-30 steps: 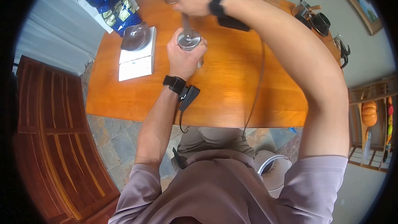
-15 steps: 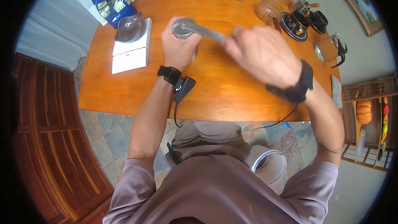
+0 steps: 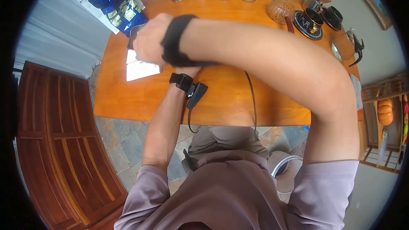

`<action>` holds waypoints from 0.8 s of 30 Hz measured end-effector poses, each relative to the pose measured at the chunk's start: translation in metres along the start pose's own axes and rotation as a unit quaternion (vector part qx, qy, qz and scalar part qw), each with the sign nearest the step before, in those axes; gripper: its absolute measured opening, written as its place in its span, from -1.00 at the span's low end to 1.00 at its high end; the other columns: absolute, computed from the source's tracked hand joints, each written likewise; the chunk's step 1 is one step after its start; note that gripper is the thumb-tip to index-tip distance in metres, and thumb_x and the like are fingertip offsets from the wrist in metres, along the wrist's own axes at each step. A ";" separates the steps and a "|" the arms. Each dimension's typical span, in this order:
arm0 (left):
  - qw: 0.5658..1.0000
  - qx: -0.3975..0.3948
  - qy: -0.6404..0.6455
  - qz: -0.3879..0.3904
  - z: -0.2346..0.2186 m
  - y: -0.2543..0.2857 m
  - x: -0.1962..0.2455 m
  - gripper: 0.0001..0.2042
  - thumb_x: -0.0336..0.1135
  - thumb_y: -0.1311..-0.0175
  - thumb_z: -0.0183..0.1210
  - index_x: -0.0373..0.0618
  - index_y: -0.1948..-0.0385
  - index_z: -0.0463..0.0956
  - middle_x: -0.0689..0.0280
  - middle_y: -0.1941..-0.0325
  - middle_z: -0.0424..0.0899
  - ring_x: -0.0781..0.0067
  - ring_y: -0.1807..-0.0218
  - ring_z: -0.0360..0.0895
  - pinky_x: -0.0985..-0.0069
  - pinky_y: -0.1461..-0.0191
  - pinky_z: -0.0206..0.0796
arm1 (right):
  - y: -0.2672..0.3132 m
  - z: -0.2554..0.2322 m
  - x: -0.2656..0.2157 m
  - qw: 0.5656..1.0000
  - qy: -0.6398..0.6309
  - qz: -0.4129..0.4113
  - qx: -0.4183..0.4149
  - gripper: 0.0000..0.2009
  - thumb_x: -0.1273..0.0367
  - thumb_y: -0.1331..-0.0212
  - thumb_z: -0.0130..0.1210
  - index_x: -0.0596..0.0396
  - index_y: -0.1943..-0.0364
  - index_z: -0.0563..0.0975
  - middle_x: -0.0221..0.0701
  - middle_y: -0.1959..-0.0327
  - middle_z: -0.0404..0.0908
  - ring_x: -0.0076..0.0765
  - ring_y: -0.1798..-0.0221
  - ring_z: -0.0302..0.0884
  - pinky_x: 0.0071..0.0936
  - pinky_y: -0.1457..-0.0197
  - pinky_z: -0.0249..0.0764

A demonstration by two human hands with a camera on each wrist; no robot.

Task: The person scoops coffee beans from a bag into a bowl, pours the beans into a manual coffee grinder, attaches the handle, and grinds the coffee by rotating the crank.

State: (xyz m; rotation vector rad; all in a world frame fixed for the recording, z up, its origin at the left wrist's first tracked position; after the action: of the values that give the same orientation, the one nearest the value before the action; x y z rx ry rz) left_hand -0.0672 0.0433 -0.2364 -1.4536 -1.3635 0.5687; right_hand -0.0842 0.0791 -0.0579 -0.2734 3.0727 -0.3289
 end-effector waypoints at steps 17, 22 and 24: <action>0.931 -0.050 0.248 -0.262 -0.017 -0.068 0.051 -0.75 -0.40 -0.05 0.43 -0.21 0.29 0.55 0.34 0.40 0.71 0.61 0.36 0.64 0.55 0.21 0.49 | 0.035 -0.044 0.088 0.975 -0.028 0.219 -0.032 -0.47 0.05 -0.51 -0.18 0.30 0.16 0.62 0.07 0.13 0.70 0.20 0.04 0.67 0.01 -0.08 0.54; 0.905 -0.003 0.279 -0.320 -0.020 -0.056 0.035 -0.79 -0.44 -0.08 0.40 -0.19 0.31 0.53 0.39 0.44 0.66 0.67 0.43 0.57 0.57 0.35 0.43 | 0.045 -0.018 0.136 0.962 -0.056 0.264 -0.050 -0.61 0.14 -0.37 0.06 0.29 0.16 0.60 0.00 0.25 0.72 0.07 0.24 0.71 -0.12 0.08 0.60; 0.913 0.025 0.272 -0.305 -0.024 -0.056 0.034 -0.79 -0.46 -0.09 0.39 -0.19 0.31 0.53 0.40 0.45 0.64 0.68 0.46 0.54 0.58 0.41 0.40 | 0.064 -0.008 0.143 0.964 -0.009 0.253 -0.075 -0.49 -0.01 -0.49 -0.17 0.12 0.01 0.65 -0.03 0.20 0.70 0.13 0.07 0.66 -0.09 -0.06 0.54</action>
State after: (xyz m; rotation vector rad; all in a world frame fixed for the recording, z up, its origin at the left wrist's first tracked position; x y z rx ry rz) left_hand -0.0628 0.0571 -0.1684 -0.9556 -1.2366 -0.1990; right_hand -0.2367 0.1170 -0.0672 0.4978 3.0033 -0.0669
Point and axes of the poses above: each hand's wrist, its own y-axis away from the middle knuckle, its own z-axis out of the palm, x = y × z, the point moved 2 cm from there along -y, towards the middle knuckle
